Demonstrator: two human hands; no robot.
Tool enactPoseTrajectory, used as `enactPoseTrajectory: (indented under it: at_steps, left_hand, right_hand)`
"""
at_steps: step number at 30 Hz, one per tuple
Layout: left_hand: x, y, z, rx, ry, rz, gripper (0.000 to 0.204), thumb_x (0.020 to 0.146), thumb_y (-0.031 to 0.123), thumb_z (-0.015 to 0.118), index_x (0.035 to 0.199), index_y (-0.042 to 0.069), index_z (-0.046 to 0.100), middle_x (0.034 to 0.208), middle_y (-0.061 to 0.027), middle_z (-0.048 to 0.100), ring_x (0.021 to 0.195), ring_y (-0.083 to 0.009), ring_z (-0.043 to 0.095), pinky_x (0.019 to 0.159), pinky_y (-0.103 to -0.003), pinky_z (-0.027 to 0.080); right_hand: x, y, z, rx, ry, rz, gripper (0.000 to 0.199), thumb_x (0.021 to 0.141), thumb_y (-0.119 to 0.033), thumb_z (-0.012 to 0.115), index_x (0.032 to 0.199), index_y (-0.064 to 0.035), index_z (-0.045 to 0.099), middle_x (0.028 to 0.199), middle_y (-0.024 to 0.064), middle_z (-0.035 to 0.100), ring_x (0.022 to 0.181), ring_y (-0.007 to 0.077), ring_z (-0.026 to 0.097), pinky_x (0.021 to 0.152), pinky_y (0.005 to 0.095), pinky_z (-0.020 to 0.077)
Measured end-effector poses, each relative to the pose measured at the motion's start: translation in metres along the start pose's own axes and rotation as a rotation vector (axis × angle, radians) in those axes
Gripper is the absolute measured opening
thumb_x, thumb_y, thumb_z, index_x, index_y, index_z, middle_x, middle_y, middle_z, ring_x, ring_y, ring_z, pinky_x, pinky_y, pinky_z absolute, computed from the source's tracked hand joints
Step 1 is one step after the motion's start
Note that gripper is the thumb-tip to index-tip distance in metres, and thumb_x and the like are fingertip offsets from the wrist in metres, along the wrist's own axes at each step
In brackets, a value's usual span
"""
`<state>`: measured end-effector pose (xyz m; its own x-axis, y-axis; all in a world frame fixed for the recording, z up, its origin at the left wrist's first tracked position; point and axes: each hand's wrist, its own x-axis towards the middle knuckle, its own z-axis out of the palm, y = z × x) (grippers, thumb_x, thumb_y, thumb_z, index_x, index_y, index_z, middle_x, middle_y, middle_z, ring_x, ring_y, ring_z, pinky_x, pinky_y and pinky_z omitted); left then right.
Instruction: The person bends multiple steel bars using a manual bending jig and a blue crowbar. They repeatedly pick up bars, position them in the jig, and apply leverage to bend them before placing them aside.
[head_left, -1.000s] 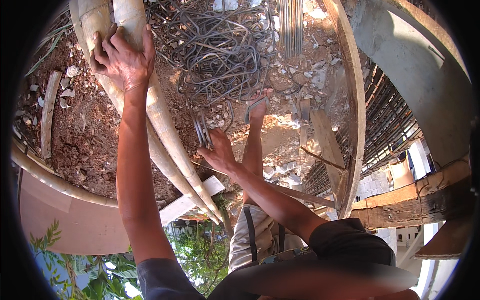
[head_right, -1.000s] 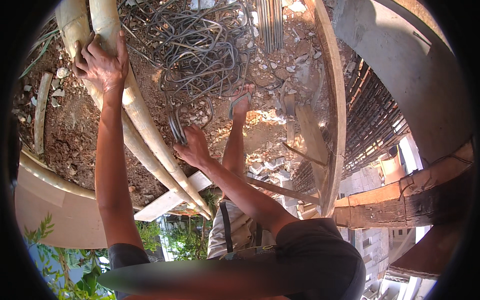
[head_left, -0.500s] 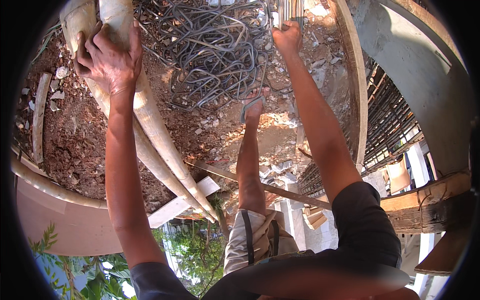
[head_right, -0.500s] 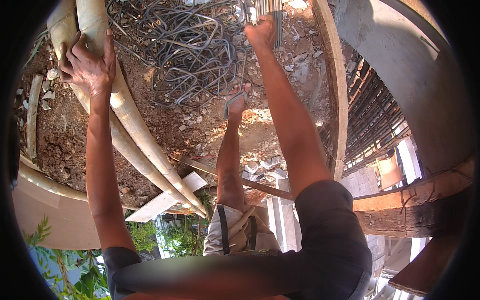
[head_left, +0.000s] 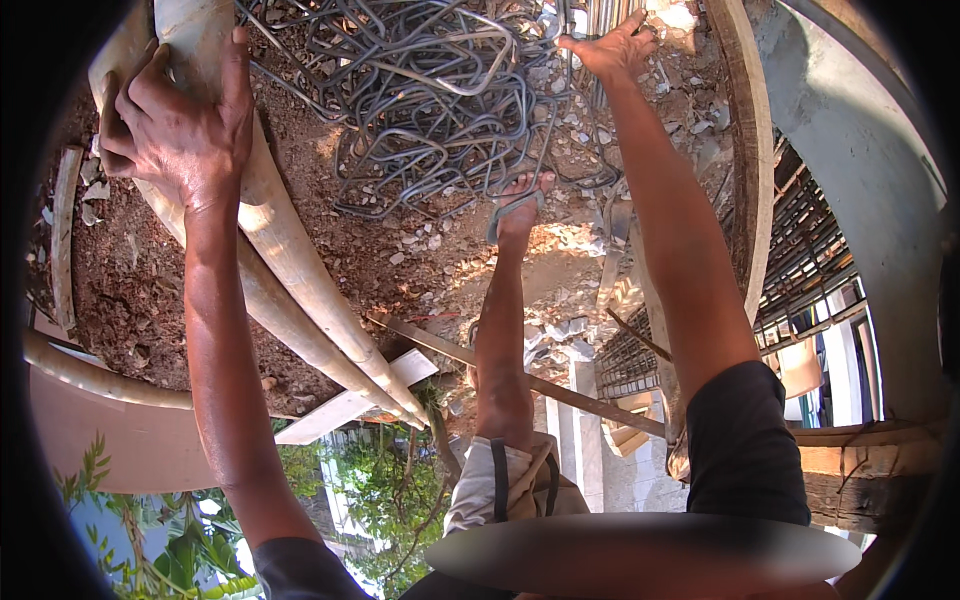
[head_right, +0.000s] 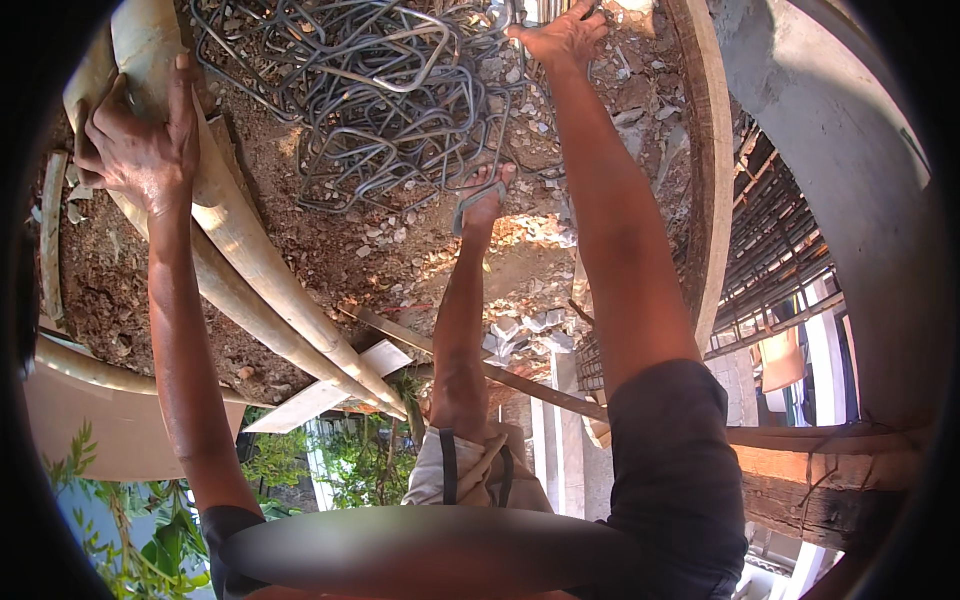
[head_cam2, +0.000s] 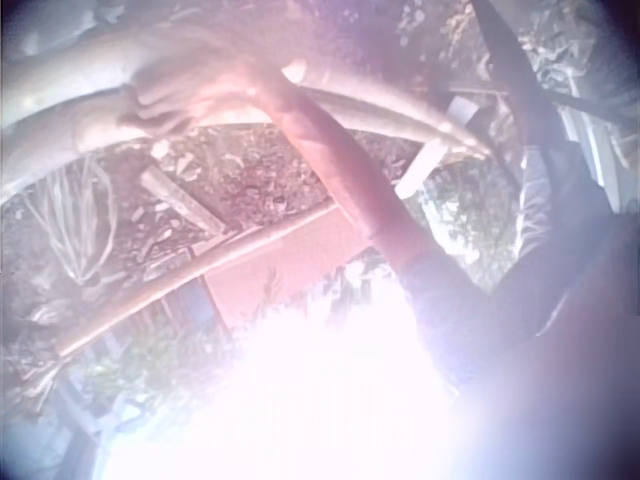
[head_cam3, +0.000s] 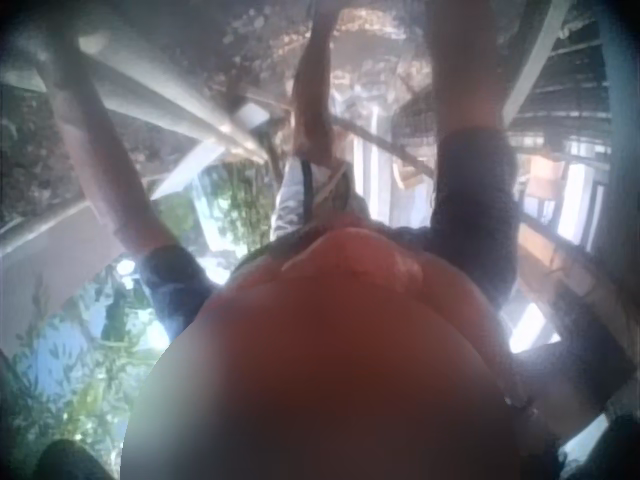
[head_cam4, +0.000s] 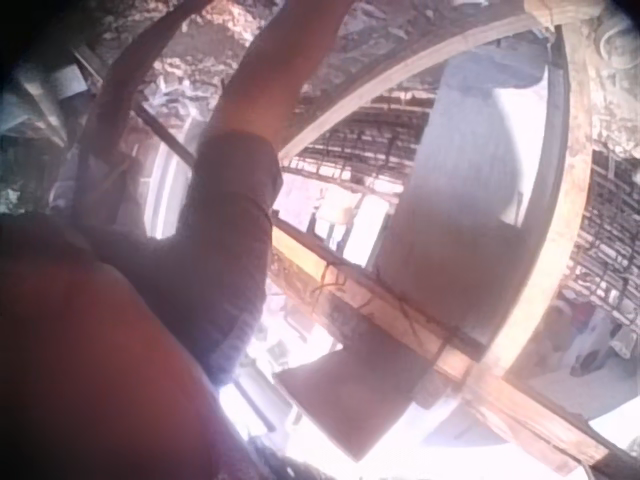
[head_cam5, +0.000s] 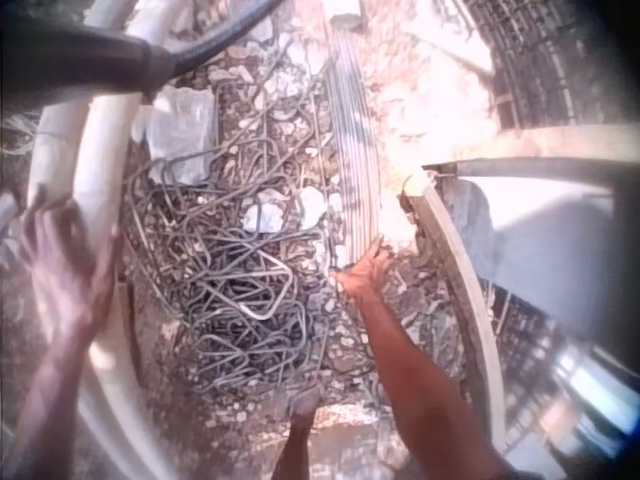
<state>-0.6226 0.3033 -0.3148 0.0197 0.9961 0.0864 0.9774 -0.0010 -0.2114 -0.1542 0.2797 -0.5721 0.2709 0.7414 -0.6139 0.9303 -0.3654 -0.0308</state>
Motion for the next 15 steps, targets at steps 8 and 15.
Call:
enactPoseTrajectory:
  at_steps: [8, 15]
  left_hand:
    - [0.000, 0.003, -0.001, -0.099, 0.027, -0.032, 0.083, 0.083, 0.078, 0.070, 0.128, 0.008, 0.065, 0.132, -0.0170, 0.063, 0.147, -0.0391, 0.034, 0.114, -0.068, 0.016]
    - [0.001, 0.002, -0.003, -0.014, 0.022, 0.009, 0.084, 0.083, 0.079, 0.070, 0.126, 0.007, 0.067, 0.131, -0.0162, 0.063, 0.147, -0.0374, 0.034, 0.115, -0.067, 0.017]
  right_hand:
    - [0.002, 0.018, -0.003, 0.083, 0.062, -0.072, 0.151, 0.061, -0.069, 0.094, 0.166, -0.0058, 0.007, 0.145, 0.0254, 0.031, 0.140, 0.0431, 0.032, 0.109, 0.0572, 0.0451]
    - [-0.021, 0.003, -0.001, -0.147, -0.013, -0.028, 0.149, 0.067, -0.062, 0.094, 0.167, -0.0043, 0.000, 0.151, 0.0285, 0.032, 0.142, 0.0437, 0.034, 0.111, 0.0555, 0.0452]
